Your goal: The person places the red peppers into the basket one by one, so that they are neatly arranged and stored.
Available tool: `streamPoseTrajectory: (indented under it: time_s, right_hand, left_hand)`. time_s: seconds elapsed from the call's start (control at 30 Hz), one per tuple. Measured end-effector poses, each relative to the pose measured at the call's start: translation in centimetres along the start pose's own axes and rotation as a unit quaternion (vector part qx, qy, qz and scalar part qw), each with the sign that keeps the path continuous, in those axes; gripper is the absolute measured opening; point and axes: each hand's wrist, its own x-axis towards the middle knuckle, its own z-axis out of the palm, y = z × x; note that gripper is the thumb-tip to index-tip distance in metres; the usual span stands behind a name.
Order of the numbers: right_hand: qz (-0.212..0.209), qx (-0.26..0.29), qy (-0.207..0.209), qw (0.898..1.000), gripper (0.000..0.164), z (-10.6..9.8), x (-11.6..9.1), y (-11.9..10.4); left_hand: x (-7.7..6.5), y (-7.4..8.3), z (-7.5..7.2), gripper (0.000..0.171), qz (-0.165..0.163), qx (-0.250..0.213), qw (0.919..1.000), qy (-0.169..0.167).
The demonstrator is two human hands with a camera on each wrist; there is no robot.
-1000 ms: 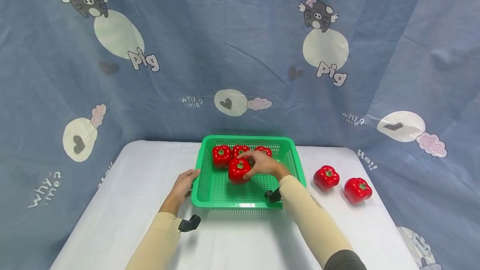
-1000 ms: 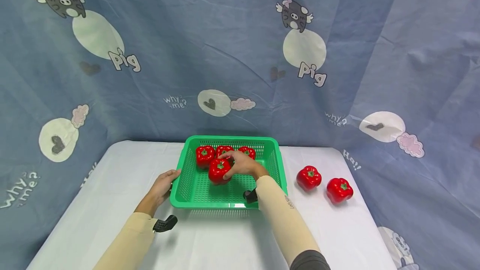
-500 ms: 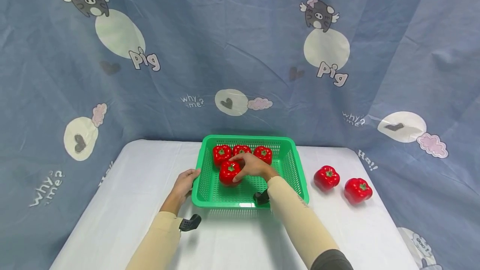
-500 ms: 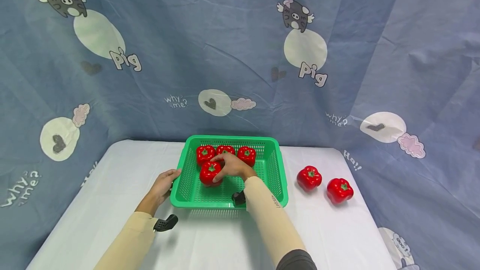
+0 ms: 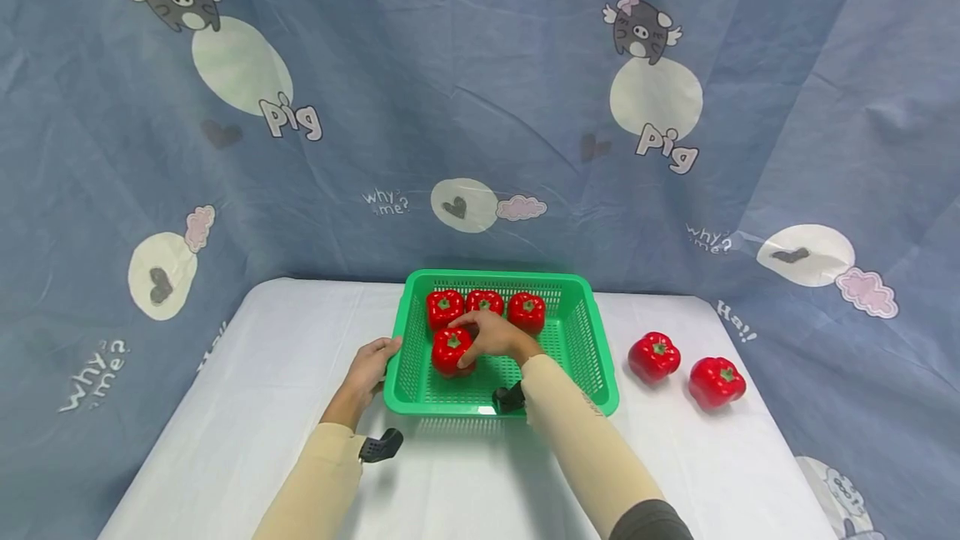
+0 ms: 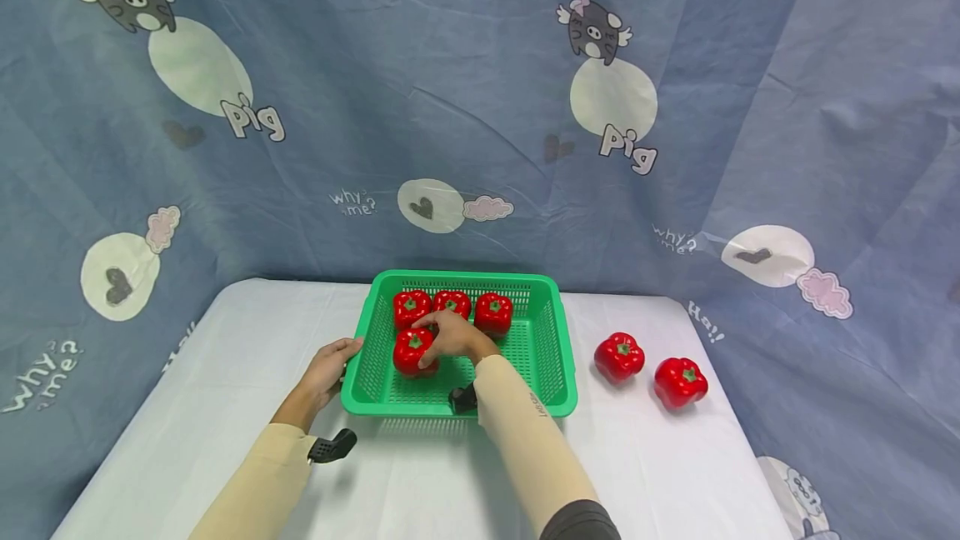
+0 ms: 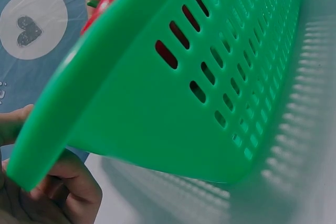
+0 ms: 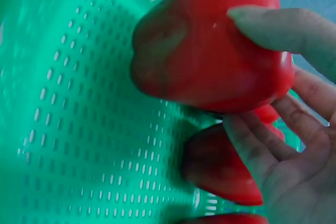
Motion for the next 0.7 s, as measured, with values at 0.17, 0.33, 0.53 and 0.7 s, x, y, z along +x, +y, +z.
streamPoseTrajectory:
  time_s: [0.17,0.33,0.53,0.7]
  right_hand:
    - [0.018,0.010,-0.009,1.000,0.056,0.5,0.2,-0.5]
    - [0.025,-0.001,-0.007,1.000,0.056,0.9,0.3,-0.7]
    - [0.041,0.009,-0.006,0.999,0.056,1.2,0.4,-0.8]
    - [0.051,-0.005,-0.016,0.999,0.058,1.3,0.5,-0.8]
  left_hand:
    - [-0.1,0.1,-0.2,0.041,-0.004,-0.004,1.0000,-0.003]
    - [-0.2,0.2,-0.2,0.041,-0.004,-0.005,1.0000,-0.006]
    - [-0.2,0.1,-0.2,0.041,-0.001,-0.007,1.0000,-0.006]
    - [0.1,0.0,-0.2,0.040,-0.005,-0.003,1.0000,-0.005]
